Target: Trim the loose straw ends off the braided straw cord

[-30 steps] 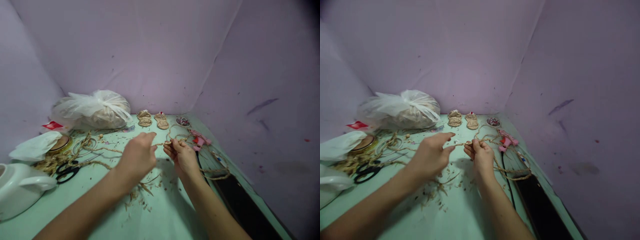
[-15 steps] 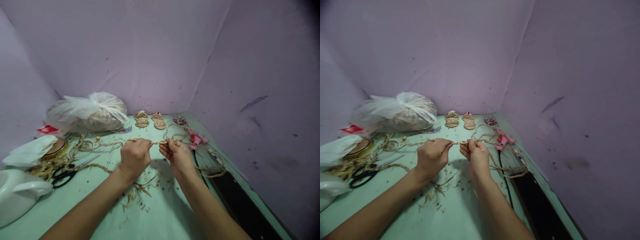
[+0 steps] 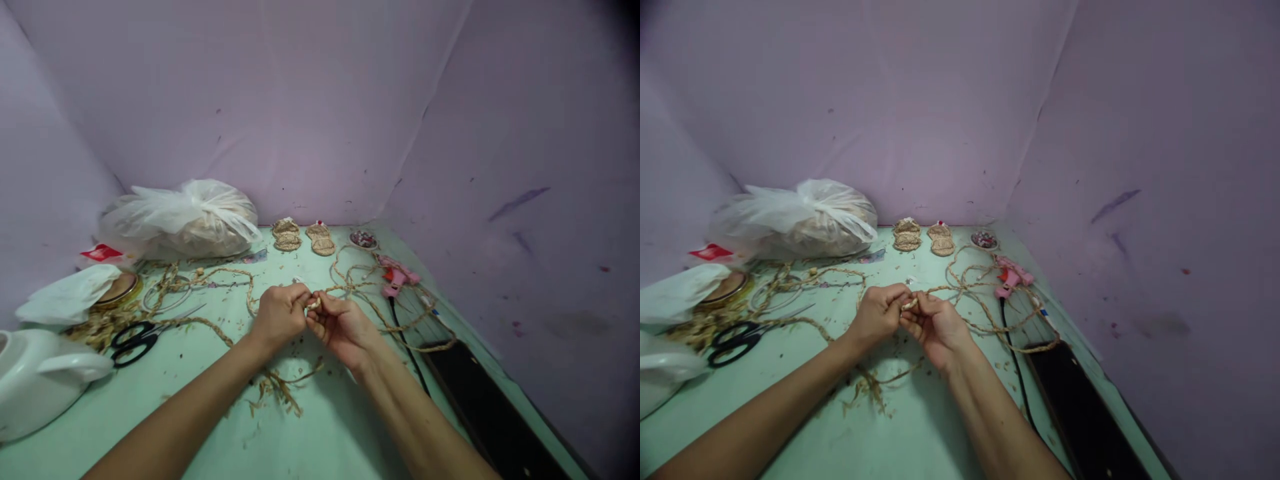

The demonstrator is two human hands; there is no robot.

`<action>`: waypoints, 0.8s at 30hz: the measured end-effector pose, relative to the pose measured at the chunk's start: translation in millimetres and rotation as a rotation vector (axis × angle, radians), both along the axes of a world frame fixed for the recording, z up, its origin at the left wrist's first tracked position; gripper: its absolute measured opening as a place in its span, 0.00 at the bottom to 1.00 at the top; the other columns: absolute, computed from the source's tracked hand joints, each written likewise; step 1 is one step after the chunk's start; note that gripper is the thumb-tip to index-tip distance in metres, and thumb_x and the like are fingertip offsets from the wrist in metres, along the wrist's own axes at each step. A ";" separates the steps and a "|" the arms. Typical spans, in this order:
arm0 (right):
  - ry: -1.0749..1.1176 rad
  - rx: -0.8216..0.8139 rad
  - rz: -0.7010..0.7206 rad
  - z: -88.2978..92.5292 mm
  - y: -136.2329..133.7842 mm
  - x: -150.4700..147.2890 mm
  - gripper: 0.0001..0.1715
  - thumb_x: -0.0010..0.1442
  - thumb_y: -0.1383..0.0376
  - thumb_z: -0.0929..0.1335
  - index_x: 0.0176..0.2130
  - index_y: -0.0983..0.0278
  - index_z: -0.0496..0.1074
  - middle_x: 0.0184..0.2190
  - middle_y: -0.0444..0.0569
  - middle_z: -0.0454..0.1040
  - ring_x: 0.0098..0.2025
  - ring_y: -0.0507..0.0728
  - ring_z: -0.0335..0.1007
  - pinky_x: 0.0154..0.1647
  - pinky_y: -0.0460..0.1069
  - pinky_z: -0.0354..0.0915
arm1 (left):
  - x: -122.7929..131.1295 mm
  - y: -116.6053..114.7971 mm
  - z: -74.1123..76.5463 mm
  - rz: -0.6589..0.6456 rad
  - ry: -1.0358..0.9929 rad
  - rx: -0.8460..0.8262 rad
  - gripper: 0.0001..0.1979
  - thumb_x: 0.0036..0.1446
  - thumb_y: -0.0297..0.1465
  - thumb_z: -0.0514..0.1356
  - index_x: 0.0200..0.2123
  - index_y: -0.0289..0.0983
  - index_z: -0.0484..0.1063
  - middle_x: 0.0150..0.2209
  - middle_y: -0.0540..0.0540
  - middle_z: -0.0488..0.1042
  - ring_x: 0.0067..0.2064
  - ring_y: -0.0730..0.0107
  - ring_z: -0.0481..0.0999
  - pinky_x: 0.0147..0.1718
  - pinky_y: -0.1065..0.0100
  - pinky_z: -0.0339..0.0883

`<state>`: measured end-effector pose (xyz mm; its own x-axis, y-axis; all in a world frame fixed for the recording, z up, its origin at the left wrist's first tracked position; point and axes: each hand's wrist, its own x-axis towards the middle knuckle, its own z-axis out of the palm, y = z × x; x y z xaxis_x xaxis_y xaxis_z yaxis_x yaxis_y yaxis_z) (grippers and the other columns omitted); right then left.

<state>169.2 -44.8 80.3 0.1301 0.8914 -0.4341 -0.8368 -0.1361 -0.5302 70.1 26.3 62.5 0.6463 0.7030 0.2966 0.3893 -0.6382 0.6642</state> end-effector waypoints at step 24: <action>-0.499 0.031 -0.265 -14.8 9.7 -7.7 0.15 0.37 0.62 0.74 0.26 0.69 0.72 0.21 0.43 0.72 0.24 0.49 0.68 0.24 0.43 0.66 | -0.9 15.4 6.1 0.062 0.042 -0.152 0.15 0.51 0.36 0.50 0.19 0.36 0.67 0.18 0.52 0.66 0.22 0.75 0.62 0.23 0.73 0.51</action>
<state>161.5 -35.1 65.6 0.5336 0.8119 -0.2368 -0.4872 0.0663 -0.8708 69.2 41.8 68.6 0.6101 0.7766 0.1573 0.4544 -0.5055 0.7335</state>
